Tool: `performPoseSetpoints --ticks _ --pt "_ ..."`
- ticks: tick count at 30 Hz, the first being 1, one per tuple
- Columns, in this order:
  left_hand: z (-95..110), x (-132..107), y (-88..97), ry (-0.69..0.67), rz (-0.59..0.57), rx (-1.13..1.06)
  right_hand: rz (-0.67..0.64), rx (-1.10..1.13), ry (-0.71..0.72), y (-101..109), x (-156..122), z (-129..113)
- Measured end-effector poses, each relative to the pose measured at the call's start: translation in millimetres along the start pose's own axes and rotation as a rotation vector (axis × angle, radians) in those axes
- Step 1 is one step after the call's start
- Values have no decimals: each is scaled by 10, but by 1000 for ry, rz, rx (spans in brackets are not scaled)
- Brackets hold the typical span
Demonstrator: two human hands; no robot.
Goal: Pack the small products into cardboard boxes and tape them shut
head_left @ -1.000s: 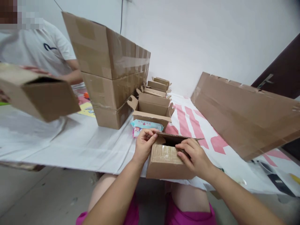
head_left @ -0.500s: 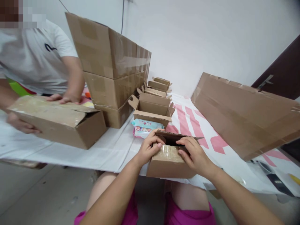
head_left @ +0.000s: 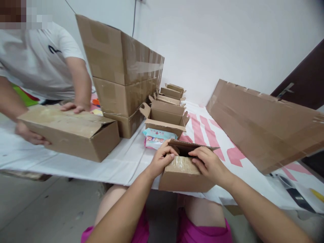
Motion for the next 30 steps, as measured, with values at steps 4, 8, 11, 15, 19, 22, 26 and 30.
performPoseSetpoints --ticks 4,8,11,15,19,22,26,30 --pt "-12 -2 9 22 -2 21 -87 -119 -3 -23 93 -19" --pt "0 -4 20 8 -25 31 -89 -191 80 -38 111 -24" --pt "11 1 23 4 -20 40 -118 -174 127 -11 100 -7" --pt "12 8 18 -1 -11 28 -146 -76 112 48 98 10" --pt "11 8 12 25 5 22 -143 8 96 79 100 5" --pt "19 8 15 29 10 43 -154 -13 111 83 93 9" --pt "23 12 25 22 6 70 -196 -31 176 108 68 41" --pt "16 16 27 36 4 88 -239 -15 198 196 -18 95"
Point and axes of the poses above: each hand's wrist, its own x-axis towards the middle knuckle, its own y-axis out of the back of the hand, z = x × y, the point moved 1 cm from there along x, towards the middle knuckle
